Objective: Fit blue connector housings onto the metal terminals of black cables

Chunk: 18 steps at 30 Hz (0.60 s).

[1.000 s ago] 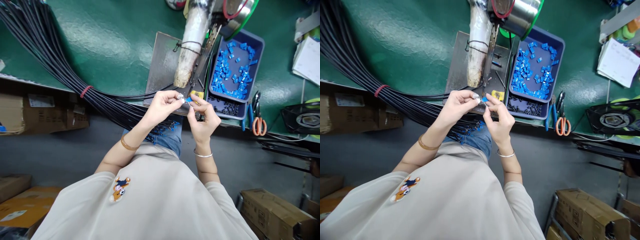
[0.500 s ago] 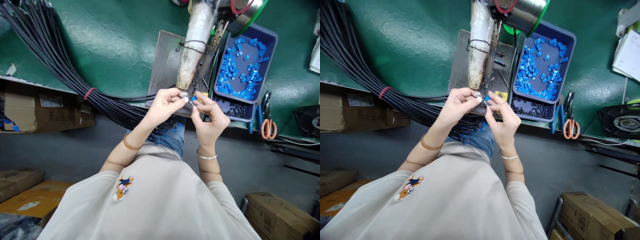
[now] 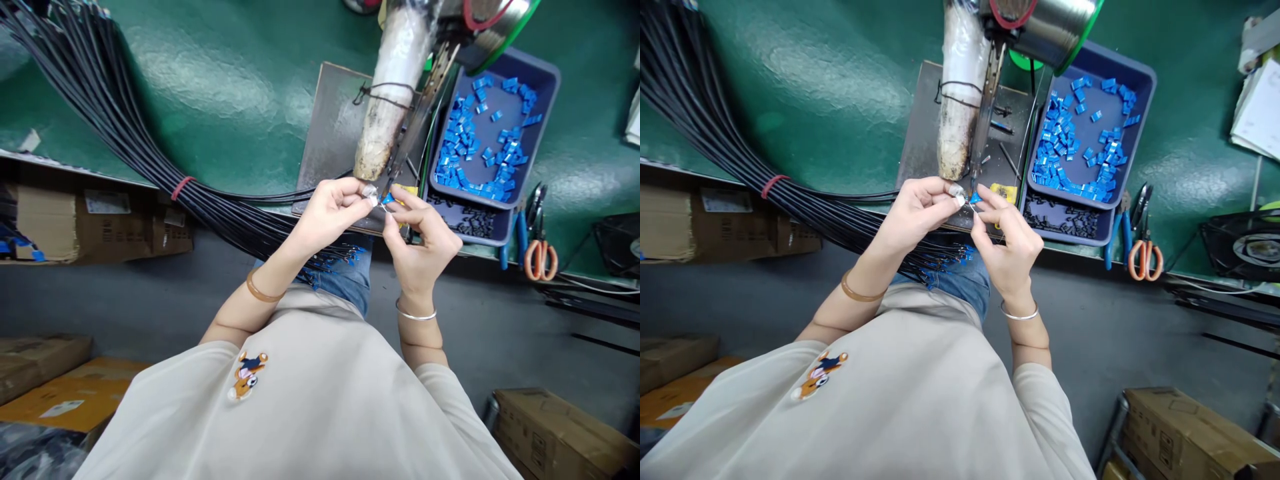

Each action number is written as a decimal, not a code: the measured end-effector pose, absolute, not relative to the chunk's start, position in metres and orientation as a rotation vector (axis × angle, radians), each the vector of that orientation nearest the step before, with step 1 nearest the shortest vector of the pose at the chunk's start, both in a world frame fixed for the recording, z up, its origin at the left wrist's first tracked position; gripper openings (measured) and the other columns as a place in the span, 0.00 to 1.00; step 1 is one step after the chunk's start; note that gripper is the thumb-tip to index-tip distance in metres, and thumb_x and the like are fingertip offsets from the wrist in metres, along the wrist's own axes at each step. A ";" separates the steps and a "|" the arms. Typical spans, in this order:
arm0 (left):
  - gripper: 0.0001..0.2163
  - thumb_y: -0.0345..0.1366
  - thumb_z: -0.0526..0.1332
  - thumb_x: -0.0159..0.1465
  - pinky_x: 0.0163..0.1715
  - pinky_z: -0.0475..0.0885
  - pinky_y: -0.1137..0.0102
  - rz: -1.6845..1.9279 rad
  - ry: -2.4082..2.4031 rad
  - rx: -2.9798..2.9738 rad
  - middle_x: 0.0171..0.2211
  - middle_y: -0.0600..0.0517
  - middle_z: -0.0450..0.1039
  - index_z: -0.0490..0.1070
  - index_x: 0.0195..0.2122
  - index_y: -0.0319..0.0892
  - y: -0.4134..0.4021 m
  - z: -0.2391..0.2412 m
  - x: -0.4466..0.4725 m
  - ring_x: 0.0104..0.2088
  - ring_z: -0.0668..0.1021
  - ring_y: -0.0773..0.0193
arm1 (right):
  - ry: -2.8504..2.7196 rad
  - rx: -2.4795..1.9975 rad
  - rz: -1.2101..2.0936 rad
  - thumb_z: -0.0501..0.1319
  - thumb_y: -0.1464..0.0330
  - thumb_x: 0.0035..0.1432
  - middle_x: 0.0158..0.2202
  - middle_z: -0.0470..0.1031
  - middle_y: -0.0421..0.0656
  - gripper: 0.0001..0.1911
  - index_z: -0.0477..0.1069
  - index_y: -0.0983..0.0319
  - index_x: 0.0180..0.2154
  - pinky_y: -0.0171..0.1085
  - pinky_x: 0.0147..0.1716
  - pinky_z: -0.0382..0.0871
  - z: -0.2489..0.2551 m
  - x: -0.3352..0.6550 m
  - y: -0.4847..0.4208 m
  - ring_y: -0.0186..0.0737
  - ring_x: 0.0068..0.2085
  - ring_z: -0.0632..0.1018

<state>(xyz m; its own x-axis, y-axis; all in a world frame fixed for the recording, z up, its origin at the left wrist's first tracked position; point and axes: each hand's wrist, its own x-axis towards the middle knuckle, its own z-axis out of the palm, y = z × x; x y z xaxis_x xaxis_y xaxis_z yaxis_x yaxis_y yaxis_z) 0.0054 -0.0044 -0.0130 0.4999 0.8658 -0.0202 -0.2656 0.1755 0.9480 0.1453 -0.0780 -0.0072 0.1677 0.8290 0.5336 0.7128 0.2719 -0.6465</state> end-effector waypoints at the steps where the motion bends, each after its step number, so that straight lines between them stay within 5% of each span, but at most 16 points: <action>1: 0.13 0.44 0.69 0.56 0.21 0.60 0.76 0.892 0.666 1.118 0.21 0.57 0.65 0.72 0.29 0.38 -0.004 -0.013 0.005 0.21 0.65 0.76 | -1.575 -1.469 0.149 0.61 0.71 0.60 0.48 0.80 0.43 0.04 0.70 0.59 0.31 0.43 0.42 0.82 -0.006 0.145 -0.078 0.42 0.45 0.83; 18: 0.08 0.37 0.66 0.57 0.20 0.53 0.76 0.846 0.686 1.145 0.19 0.59 0.61 0.70 0.29 0.37 -0.006 -0.011 0.004 0.19 0.59 0.77 | -1.586 -1.518 0.080 0.62 0.71 0.59 0.45 0.82 0.41 0.03 0.72 0.58 0.32 0.40 0.41 0.80 -0.003 0.144 -0.077 0.39 0.41 0.83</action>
<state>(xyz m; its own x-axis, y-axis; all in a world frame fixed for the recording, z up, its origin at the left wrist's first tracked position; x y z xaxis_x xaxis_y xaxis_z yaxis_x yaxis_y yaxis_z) 0.0035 -0.0060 -0.0109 0.5208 0.8526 -0.0428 -0.2177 0.1811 0.9591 0.1445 -0.0771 -0.0031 0.1715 0.8207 0.5450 0.7615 0.2406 -0.6019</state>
